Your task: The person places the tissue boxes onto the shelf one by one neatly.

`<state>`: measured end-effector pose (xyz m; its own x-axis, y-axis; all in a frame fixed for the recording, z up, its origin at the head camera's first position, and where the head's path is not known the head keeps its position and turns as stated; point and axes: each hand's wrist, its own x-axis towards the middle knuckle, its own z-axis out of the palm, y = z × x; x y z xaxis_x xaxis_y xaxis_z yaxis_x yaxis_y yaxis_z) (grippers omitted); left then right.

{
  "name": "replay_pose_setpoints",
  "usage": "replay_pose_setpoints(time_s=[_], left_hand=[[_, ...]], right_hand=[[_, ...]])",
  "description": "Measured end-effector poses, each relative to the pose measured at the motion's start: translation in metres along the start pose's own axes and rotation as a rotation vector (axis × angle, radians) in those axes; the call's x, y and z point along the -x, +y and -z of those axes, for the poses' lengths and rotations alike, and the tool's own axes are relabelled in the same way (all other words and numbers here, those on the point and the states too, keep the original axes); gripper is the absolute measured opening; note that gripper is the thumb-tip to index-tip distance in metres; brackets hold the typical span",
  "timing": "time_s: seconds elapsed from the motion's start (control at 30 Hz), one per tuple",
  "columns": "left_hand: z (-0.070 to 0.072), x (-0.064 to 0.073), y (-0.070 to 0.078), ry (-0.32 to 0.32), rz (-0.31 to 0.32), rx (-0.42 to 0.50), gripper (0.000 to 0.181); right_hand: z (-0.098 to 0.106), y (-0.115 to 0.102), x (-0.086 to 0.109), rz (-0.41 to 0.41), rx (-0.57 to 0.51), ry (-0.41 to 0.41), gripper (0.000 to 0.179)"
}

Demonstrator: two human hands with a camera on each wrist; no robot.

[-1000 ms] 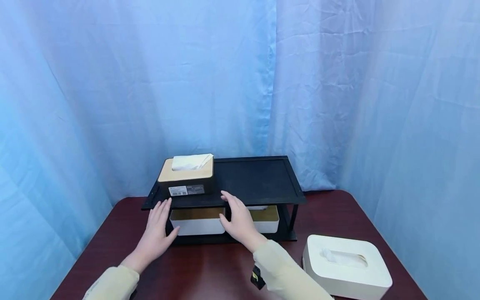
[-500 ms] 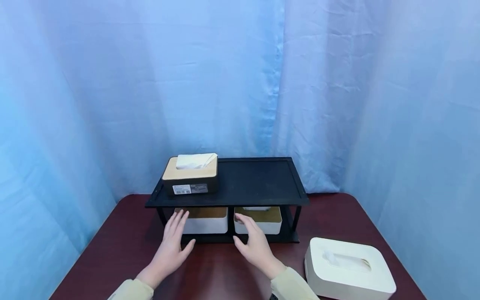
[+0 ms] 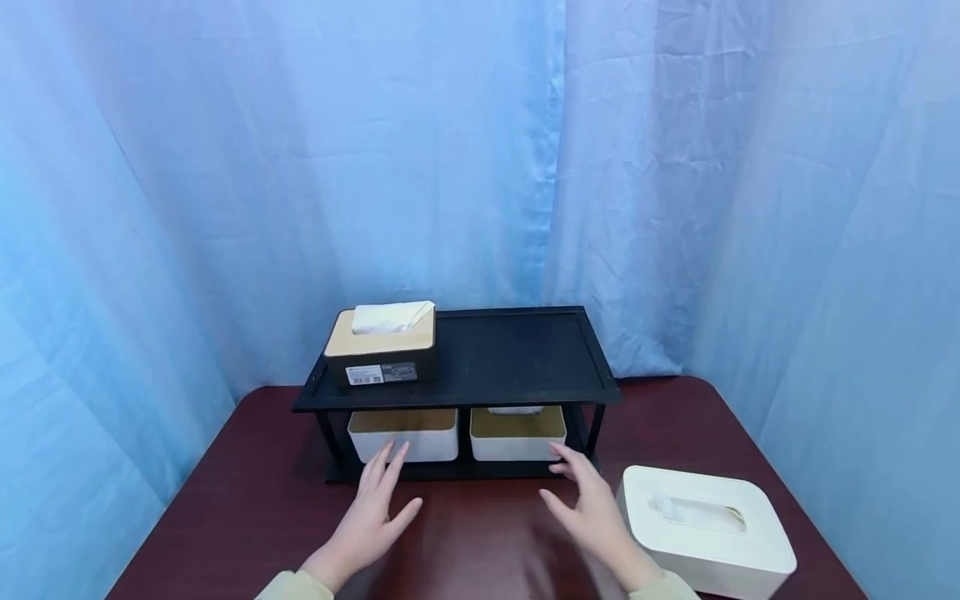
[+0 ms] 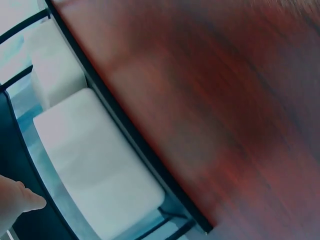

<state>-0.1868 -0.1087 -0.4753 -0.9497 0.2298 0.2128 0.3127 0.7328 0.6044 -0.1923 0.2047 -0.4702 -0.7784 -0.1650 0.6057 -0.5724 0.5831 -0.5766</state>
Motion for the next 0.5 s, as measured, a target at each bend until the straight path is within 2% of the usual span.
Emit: replay_pose_setpoints(time_s=[0.2, 0.37, 0.5], left_hand=[[-0.015, 0.002, 0.004, -0.068, -0.013, 0.065, 0.074], [-0.025, 0.004, 0.008, -0.079, -0.055, 0.108, 0.074], [-0.032, 0.003, 0.010, -0.114, -0.043, 0.142, 0.074]], right_hand=[[0.050, 0.022, 0.016, -0.089, 0.045, 0.022, 0.070], [0.094, 0.045, 0.026, -0.098, 0.111, 0.092, 0.068], [0.130, 0.064, 0.034, -0.116, 0.183, 0.107, 0.068]])
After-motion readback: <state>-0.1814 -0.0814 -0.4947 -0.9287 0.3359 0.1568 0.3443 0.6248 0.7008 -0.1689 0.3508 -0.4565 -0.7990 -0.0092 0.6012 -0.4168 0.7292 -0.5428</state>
